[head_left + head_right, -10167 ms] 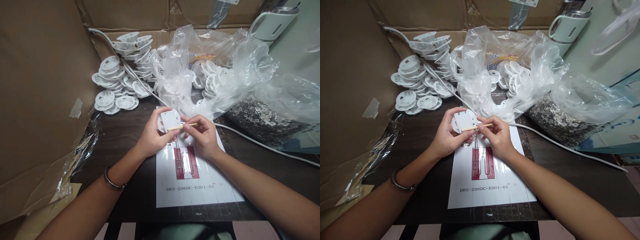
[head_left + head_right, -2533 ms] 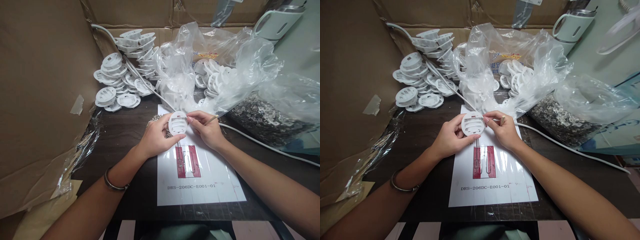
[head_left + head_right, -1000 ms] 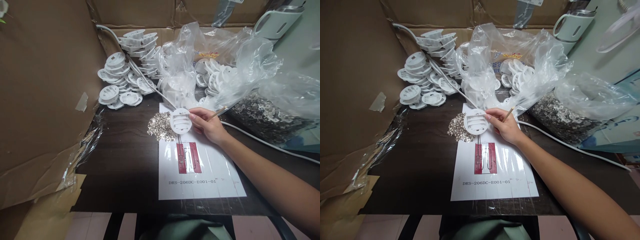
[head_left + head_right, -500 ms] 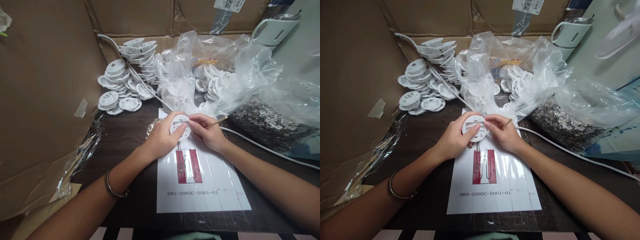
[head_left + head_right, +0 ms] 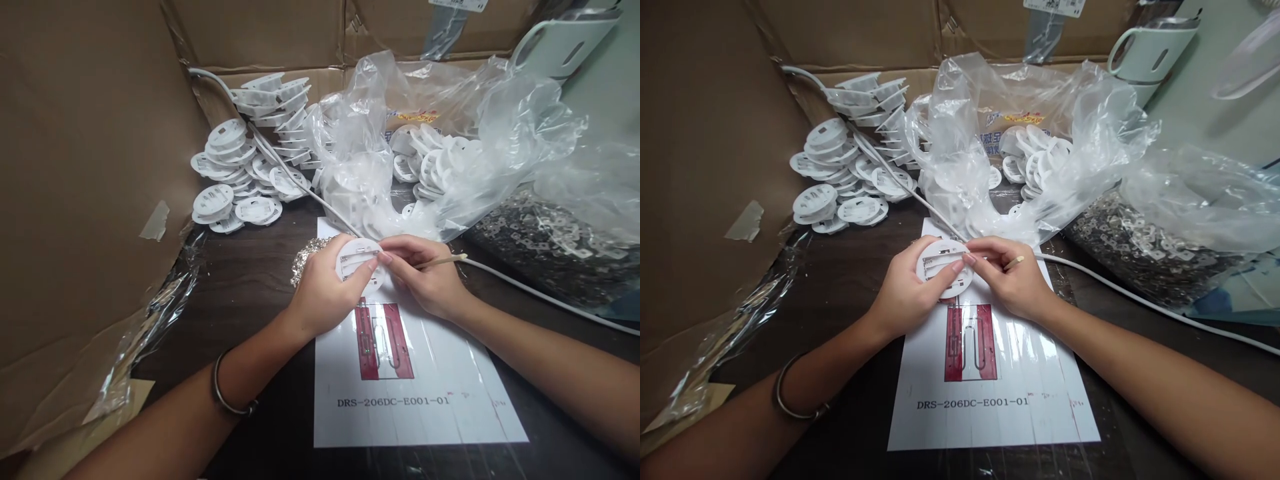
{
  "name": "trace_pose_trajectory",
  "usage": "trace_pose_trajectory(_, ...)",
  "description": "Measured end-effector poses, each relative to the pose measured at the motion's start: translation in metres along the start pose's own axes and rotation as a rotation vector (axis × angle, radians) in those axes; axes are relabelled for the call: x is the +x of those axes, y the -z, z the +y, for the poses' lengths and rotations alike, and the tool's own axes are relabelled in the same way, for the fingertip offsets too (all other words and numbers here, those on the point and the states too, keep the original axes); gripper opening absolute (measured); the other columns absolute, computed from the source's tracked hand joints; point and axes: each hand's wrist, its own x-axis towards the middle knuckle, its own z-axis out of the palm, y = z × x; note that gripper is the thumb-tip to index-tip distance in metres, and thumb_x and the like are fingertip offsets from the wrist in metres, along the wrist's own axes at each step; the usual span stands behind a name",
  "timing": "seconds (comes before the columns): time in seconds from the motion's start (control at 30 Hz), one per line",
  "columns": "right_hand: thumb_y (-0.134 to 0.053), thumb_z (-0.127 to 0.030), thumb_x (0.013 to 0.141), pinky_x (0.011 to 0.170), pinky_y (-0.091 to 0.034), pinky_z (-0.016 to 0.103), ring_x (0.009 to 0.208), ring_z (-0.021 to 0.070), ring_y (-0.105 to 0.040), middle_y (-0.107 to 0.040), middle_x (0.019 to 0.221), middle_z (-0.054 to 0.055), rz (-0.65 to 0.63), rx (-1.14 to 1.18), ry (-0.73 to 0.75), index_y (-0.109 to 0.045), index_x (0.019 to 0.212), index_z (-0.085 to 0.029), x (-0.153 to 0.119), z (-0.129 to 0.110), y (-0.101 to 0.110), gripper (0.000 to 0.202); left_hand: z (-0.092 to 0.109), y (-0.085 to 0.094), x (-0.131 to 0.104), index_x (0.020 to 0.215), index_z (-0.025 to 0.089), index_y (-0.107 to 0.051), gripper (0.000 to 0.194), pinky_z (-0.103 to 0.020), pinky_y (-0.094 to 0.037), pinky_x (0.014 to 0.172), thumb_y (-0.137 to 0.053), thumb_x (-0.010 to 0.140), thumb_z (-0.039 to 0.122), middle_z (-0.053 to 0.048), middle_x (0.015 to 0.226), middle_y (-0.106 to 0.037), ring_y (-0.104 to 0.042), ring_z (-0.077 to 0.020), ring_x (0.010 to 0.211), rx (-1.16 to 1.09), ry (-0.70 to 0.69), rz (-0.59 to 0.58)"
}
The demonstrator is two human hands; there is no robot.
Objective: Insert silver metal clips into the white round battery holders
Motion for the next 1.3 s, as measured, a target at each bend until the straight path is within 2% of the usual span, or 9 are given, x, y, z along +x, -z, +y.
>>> trace_pose_trajectory(0.1,-0.069,-0.026,0.081,0.038,-0.031,0.019,0.039,0.005,-0.04,-0.063,0.06,-0.003,0.019,0.053,-0.012,-0.058,0.093,-0.018,-0.001,0.0,-0.001,0.018,-0.003,-0.001,-0.004,0.092,0.019,-0.061,0.011,-0.021,-0.047,0.063,-0.064,0.084,0.026,0.003,0.078,-0.066,-0.062,-0.0106,0.071,0.015,-0.037,0.009)
trace_pose_trajectory(0.23,-0.068,-0.02,0.08,0.038,-0.028,0.018,0.041,0.0034,-0.038,-0.065,0.067,-0.001,0.117,-0.219,0.17,-0.057,0.084,-0.018,-0.004,0.002,-0.005,0.013,-0.006,-0.002,-0.006,0.096,0.019,-0.061,0.014,-0.02,-0.048,0.065,-0.064,0.083,0.023,0.003,0.081,-0.066,-0.062,-0.0102,0.072,0.009,-0.061,0.028)
trace_pose_trajectory(0.43,-0.064,-0.015,0.08,0.039,-0.025,0.018,0.04,0.0025,-0.031,-0.043,0.051,-0.008,0.109,-0.475,0.346,-0.056,0.077,-0.016,-0.007,0.001,-0.007,0.009,-0.008,-0.002,-0.005,0.095,0.019,-0.061,0.011,-0.021,-0.049,0.069,-0.061,0.084,0.021,0.002,0.082,-0.067,-0.062,-0.0107,0.074,0.014,-0.06,0.035)
trace_pose_trajectory(0.67,-0.065,-0.028,0.084,0.043,-0.034,0.022,0.047,0.0049,-0.043,-0.064,0.085,0.001,0.108,-0.286,0.211,-0.059,0.092,-0.018,-0.008,0.001,-0.002,0.014,-0.008,0.0,-0.006,0.095,0.02,-0.06,0.014,-0.021,-0.052,0.051,-0.063,0.085,0.03,0.001,0.079,-0.064,-0.062,-0.0123,0.062,-0.223,0.052,0.045)
trace_pose_trajectory(0.83,-0.037,-0.038,0.098,0.076,-0.045,0.032,0.08,0.0162,-0.06,-0.065,0.079,0.004,0.257,-0.151,0.227,-0.063,0.083,-0.019,-0.006,0.008,-0.001,0.035,-0.005,0.003,-0.006,0.095,0.02,-0.058,0.021,-0.021,-0.052,0.04,-0.065,0.082,0.035,-0.001,0.07,-0.063,-0.061,-0.0134,0.052,-0.513,0.162,-0.028)
trace_pose_trajectory(0.9,-0.03,-0.046,0.099,0.079,-0.045,0.034,0.079,0.0172,-0.061,-0.065,0.077,0.005,0.284,-0.075,0.204,-0.064,0.082,-0.019,-0.005,0.008,-0.002,0.047,-0.004,0.004,-0.006,0.093,0.02,-0.059,0.021,-0.022,-0.052,0.041,-0.067,0.08,0.034,0.0,0.068,-0.063,-0.06,-0.0132,0.05,-0.558,0.164,-0.051)
trace_pose_trajectory(1.03,-0.031,-0.058,0.096,0.055,-0.045,0.029,0.05,0.0131,-0.056,-0.056,0.054,0.001,0.25,0.045,0.101,-0.063,0.074,-0.018,-0.005,0.002,-0.003,0.056,-0.005,0.005,-0.006,0.088,0.019,-0.06,0.023,-0.023,-0.053,0.044,-0.074,0.074,0.031,0.0,0.069,-0.064,-0.061,-0.0131,0.052,-0.503,0.13,0.003)
trace_pose_trajectory(1.2,-0.065,-0.037,0.086,0.048,-0.044,0.024,0.044,0.0073,-0.054,-0.069,0.072,0.001,0.147,0.117,0.083,-0.065,0.079,-0.018,-0.002,0.001,0.004,0.021,-0.006,0.006,-0.006,0.085,0.019,-0.063,0.025,-0.026,-0.056,0.057,-0.079,0.069,0.029,0.0,0.073,-0.066,-0.064,-0.0145,0.064,-0.393,0.085,0.081)
trace_pose_trajectory(1.3,-0.069,-0.034,0.08,0.042,-0.045,0.023,0.04,0.0068,-0.053,-0.072,0.078,0.002,0.055,0.315,-0.085,-0.068,0.084,-0.018,0.004,0.003,0.009,0.017,-0.005,0.006,-0.005,0.085,0.019,-0.063,0.023,-0.026,-0.055,0.059,-0.078,0.071,0.028,0.0,0.073,-0.067,-0.064,-0.0141,0.065,-0.378,0.069,0.084)
